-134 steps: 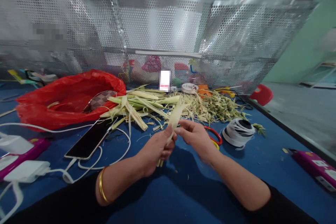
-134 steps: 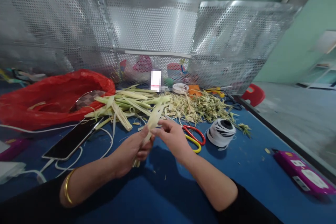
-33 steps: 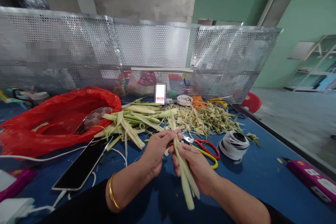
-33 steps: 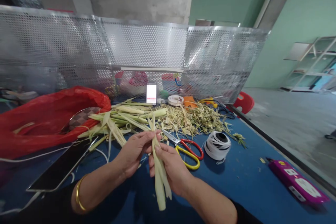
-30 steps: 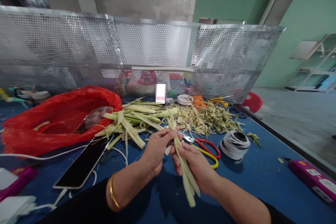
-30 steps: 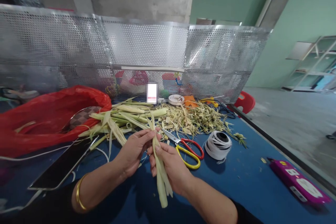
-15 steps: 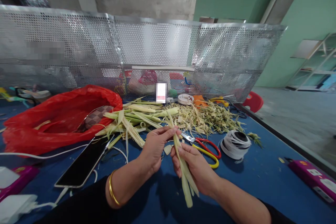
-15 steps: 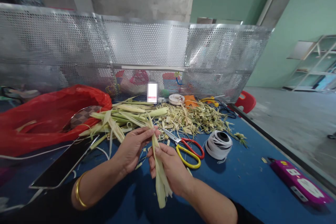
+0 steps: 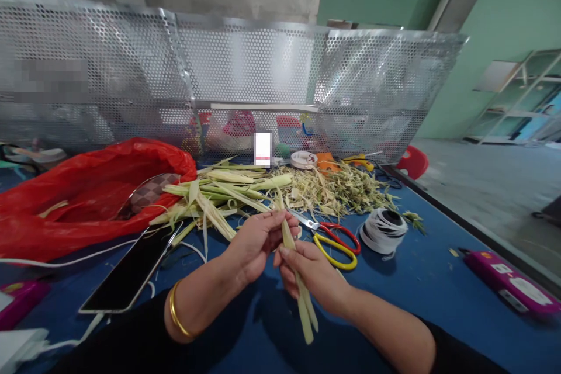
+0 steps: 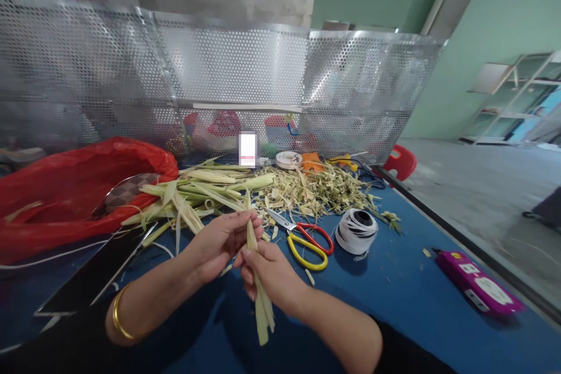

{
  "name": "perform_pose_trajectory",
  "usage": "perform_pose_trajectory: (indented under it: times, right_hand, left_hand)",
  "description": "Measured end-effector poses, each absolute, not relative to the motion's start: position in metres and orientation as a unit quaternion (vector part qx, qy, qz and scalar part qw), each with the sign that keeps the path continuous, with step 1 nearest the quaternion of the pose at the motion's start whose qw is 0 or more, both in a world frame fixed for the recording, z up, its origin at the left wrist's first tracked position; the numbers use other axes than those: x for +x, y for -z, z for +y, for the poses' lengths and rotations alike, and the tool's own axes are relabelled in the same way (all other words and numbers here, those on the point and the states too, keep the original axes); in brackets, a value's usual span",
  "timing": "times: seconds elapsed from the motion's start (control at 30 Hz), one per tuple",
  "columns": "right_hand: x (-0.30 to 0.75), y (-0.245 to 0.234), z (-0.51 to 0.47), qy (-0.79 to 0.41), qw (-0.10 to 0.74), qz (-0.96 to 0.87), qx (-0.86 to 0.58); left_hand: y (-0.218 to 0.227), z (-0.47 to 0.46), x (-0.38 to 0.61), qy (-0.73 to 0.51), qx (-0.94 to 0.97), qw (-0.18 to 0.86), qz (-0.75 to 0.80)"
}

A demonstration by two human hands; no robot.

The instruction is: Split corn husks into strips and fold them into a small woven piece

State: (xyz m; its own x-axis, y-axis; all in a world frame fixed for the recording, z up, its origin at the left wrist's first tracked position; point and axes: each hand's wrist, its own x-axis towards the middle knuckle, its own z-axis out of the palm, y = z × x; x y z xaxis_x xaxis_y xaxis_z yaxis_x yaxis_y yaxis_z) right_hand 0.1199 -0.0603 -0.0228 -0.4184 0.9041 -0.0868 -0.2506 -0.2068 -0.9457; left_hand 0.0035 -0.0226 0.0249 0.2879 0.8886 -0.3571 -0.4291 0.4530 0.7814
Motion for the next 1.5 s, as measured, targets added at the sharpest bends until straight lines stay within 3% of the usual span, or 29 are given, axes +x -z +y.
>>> perform_pose_trajectory:
  times: [0.17, 0.33, 0.4, 0.47, 0.57, 0.7, 0.83, 1.1, 1.5]
  right_hand:
    - [0.125, 0.017, -0.06, -0.579, 0.336, -0.63, -0.394]
    - [0.15, -0.011, -0.06, -0.271, 0.198, -0.872, -0.356]
    - [0.171, -0.023, -0.056, -0.137, 0.221, -0.864, -0.43]
    - [0.198, -0.031, -0.052, 0.08, 0.254, -0.769, -0.58]
    - [0.237, -0.035, -0.047, 0.27, 0.182, -0.594, -0.736]
    - [0.265, -0.028, -0.043, 0.202, 0.043, -0.543, -0.814]
    - [0.277, -0.023, -0.038, 0.135, -0.019, -0.591, -0.795]
    - [0.305, -0.029, -0.038, 0.101, -0.036, -0.734, -0.671]
    - [0.247, 0.006, 0.0, 0.226, -0.039, -0.75, -0.621]
  left_hand:
    - [-0.023, -0.021, 0.007, -0.493, 0.269, 0.723, 0.402]
    - [-0.031, -0.009, -0.002, -0.549, 0.28, 0.681, 0.395]
    - [-0.032, -0.006, -0.005, -0.54, 0.278, 0.684, 0.403]
    - [-0.029, -0.006, -0.004, -0.516, 0.271, 0.699, 0.415]
    - [-0.023, -0.01, 0.001, -0.469, 0.272, 0.728, 0.42]
    - [-0.018, -0.014, 0.006, -0.427, 0.289, 0.744, 0.425]
    - [-0.017, -0.014, 0.006, -0.412, 0.299, 0.747, 0.427]
    - [-0.014, -0.016, 0.008, -0.381, 0.312, 0.751, 0.44]
    - [-0.012, -0.02, 0.01, -0.364, 0.33, 0.754, 0.435]
